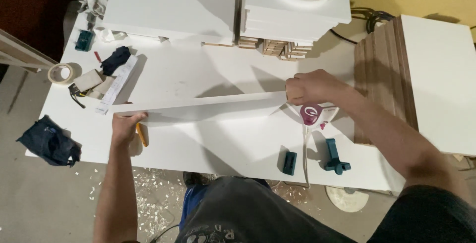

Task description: Apply and trim edge banding on a white wooden board using an iron, utility knife, and sanding block

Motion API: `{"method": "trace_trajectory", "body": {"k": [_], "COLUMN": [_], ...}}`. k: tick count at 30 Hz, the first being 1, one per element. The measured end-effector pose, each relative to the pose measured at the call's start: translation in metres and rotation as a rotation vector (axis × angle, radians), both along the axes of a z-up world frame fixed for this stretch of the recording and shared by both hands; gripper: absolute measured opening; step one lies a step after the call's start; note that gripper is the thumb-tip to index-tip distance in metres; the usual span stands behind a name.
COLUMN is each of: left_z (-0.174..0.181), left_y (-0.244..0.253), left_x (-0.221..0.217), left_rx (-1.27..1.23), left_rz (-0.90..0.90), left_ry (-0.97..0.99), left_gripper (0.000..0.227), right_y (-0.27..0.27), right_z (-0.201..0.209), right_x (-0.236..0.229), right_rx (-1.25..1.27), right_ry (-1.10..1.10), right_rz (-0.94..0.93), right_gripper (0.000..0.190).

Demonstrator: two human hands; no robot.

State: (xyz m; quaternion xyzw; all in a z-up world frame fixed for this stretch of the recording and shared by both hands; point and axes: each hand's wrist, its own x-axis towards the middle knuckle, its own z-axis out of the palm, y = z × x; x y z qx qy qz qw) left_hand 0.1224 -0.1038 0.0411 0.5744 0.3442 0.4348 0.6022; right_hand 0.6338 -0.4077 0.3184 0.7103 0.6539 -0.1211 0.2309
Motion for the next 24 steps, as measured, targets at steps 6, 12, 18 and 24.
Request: {"method": "trace_trajectory", "body": {"k": [6, 12, 18, 24], "left_z": [0.038, 0.089, 0.072, 0.031], "left_y": [-0.027, -0.044, -0.026, -0.013], "left_x": [0.007, 0.018, 0.014, 0.015], "left_rx": [0.002, -0.035, -0.04, -0.102], "left_rz": [0.028, 0.019, -0.007, -0.039], "left_ry": [0.199, 0.217, 0.212, 0.182], "left_gripper": [0.049, 0.055, 0.051, 0.055], "right_y": [0.055, 0.132, 0.2, 0.253], "right_z": [-0.006, -0.031, -0.01, -0.024], "right_x": [-0.054, -0.15, -0.266, -0.344], "right_rx": [-0.036, -0.051, -0.038, 0.025], "right_ry": [0.086, 0.077, 0.221, 0.287], "right_rz": [0.126, 0.189, 0.244, 0.317], "right_gripper": [0.065, 0.064, 0.063, 0.063]}}
